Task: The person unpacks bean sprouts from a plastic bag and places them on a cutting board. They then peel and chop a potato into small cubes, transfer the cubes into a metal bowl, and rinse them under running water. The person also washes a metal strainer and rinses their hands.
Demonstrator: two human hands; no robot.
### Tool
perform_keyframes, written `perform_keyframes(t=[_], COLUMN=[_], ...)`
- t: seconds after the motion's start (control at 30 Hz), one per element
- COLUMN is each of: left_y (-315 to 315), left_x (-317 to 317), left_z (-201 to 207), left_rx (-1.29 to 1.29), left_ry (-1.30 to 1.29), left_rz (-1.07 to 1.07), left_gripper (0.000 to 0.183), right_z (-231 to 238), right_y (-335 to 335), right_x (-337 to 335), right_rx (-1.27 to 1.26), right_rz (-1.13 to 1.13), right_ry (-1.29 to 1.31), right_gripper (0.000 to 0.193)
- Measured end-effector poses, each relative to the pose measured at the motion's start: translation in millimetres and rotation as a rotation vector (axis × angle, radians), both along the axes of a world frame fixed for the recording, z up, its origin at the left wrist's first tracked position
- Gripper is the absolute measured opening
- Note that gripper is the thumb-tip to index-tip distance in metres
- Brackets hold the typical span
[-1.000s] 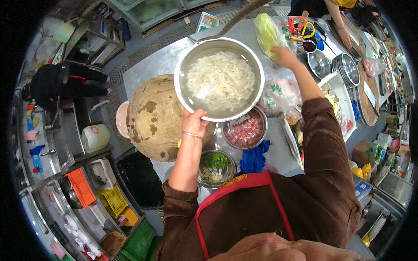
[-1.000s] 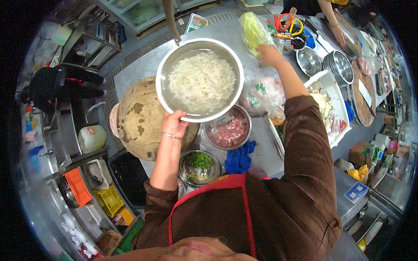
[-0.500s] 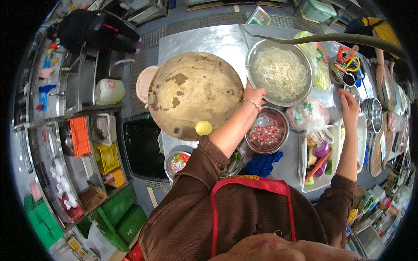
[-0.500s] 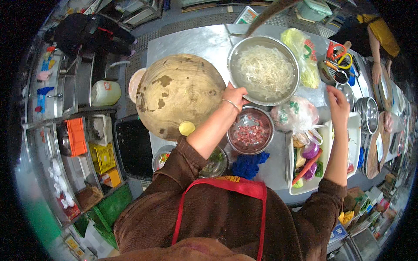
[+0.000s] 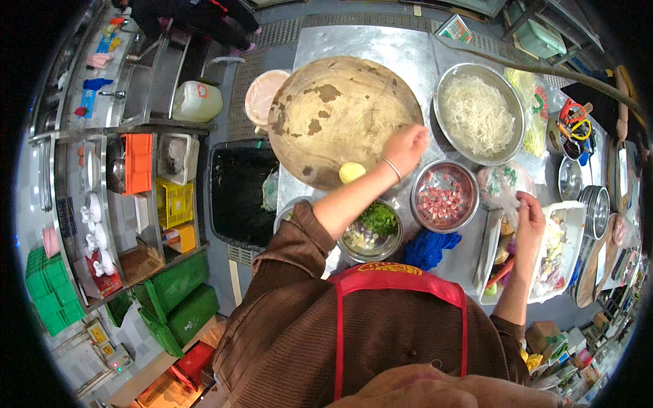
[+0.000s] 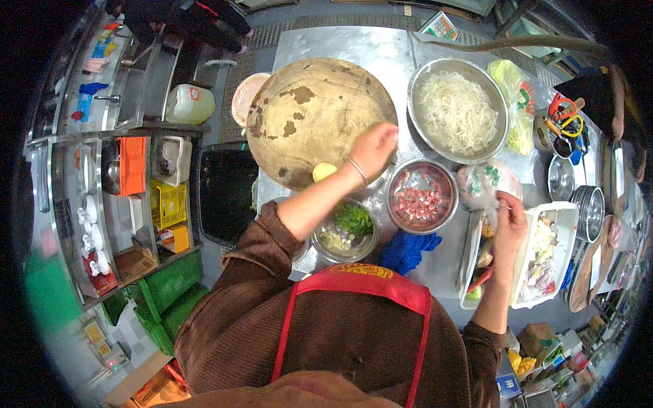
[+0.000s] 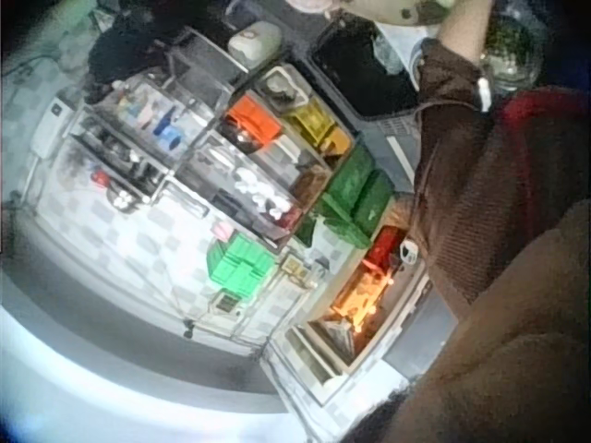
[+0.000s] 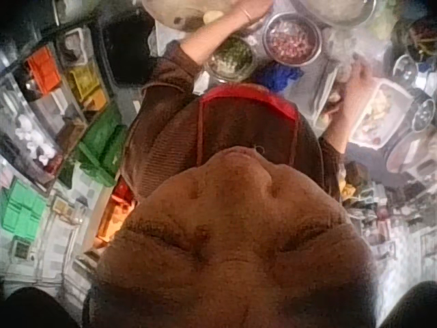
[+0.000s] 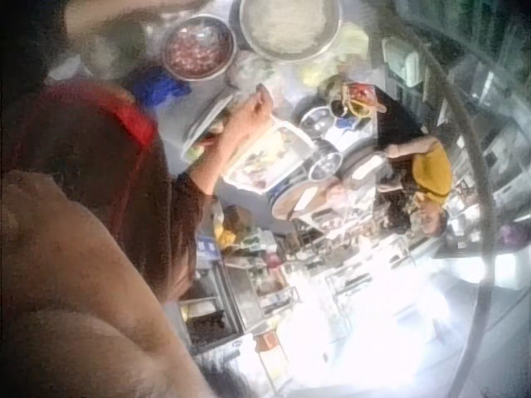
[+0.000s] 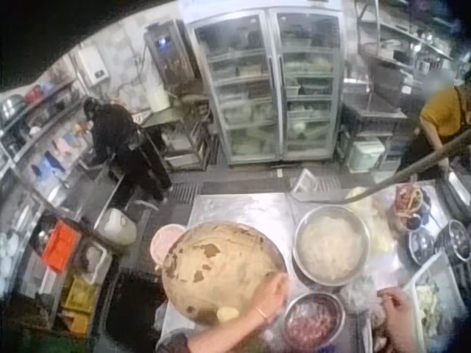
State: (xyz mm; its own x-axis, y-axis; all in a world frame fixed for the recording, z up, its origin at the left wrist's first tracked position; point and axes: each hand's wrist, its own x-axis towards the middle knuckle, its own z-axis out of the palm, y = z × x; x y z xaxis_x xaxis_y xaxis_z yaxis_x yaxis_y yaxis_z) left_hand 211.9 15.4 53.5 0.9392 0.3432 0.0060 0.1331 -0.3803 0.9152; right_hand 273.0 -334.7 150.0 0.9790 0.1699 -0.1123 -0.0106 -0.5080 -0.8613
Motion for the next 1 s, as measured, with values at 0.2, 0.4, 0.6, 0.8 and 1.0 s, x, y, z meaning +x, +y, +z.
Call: perform_keyframes(t=[0.2,0.4,0.6,0.8,1.0], left_y=[110,192,167,122,133], left_x=[-17,-40,-52,-34,-53], left_z=[-5,-33,-31,-37,-44], left_rx=[0.519,0.147,0.513,0.84,0.958], left_ry=[-0.189,-0.024,-0.189,-0.003,0.135], left_rz=[-0.004,0.343,0.113,-0.427,-0.406], left_gripper=[0.024,0.028,0.031,0.072,0.08], right_z=[-23,-57,-94,-74,-78], right_y=[162,287,306,270,275], right_x=[-81,-119,-114,-81,-100], right_rx=[-0.054,-0.243,-0.17,0.443,0.365], right_rz=[0.631,0.979,0.931,0.336,0.668], right_ry=[-0.309,-0.46,-0.491,0.659,0.382], right_gripper=[0.034,0.058,0.055,0.049,0.043])
